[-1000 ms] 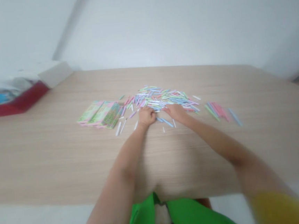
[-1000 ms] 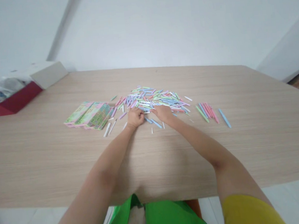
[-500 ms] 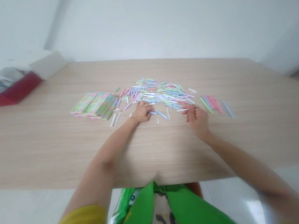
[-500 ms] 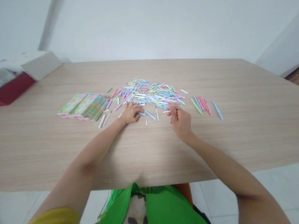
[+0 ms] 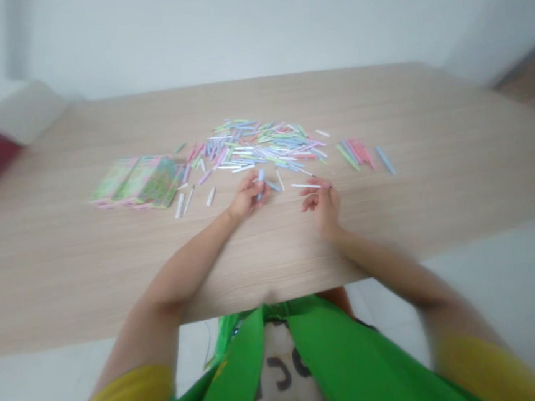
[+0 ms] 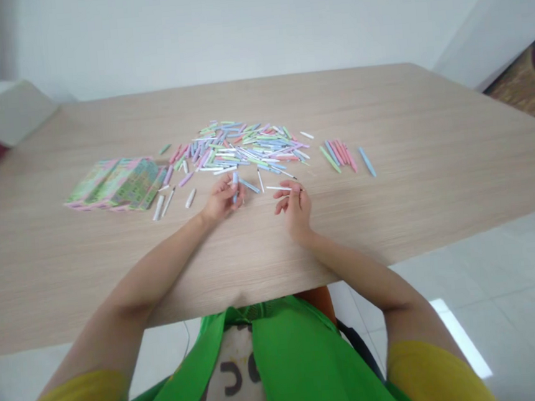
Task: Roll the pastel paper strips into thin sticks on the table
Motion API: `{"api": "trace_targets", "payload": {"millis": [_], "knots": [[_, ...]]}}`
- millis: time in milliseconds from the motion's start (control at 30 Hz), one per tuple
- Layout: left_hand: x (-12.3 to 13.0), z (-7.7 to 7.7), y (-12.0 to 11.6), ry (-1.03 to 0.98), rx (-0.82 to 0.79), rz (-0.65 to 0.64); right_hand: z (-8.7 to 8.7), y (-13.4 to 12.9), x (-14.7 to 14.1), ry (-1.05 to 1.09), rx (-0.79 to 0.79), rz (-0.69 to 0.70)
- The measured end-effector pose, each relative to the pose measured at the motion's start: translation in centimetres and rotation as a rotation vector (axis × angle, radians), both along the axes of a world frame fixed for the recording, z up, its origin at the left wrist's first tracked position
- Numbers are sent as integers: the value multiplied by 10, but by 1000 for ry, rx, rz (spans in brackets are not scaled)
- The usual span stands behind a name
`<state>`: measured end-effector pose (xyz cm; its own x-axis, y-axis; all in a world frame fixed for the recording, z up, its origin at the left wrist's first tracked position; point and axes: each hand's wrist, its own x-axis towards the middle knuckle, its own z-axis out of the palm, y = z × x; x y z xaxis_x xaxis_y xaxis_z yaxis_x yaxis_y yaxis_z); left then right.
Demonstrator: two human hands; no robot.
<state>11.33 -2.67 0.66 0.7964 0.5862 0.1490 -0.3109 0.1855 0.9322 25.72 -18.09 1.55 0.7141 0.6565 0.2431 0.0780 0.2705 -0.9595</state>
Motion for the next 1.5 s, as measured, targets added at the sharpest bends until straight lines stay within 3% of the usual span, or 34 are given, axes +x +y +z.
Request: {"api": "trace_targets", "payload": {"millis": [167,300,667,833,933,1033,1133,1233,1367,1500], "knots": [[-3,5,7,-16,-295,-69,-4,6,-2,18,-33,-19],[-8,9,10,-1,-349,-138,2,4,1,13,12,-49],[-3,16,-18,81,-269,-239,7,-5,16,6,82,-136],[4,15,-41,125,-256,-277,3,-8,15,51,35,-51],[9,9,-57,171,-131,-346,-3,-12,11,75,-58,74],[11,2,-72,203,135,-397,-6,-19,6,-74,-179,181],[11,-5,-84,190,424,-292,-5,-24,3,-377,-330,167],[10,-9,-88,229,538,-131,-5,-22,5,-552,-471,97],[13,-10,-84,298,398,36,-6,-14,12,-570,-501,53],[15,-6,-80,214,210,57,-3,-11,17,-555,-377,8]]}}
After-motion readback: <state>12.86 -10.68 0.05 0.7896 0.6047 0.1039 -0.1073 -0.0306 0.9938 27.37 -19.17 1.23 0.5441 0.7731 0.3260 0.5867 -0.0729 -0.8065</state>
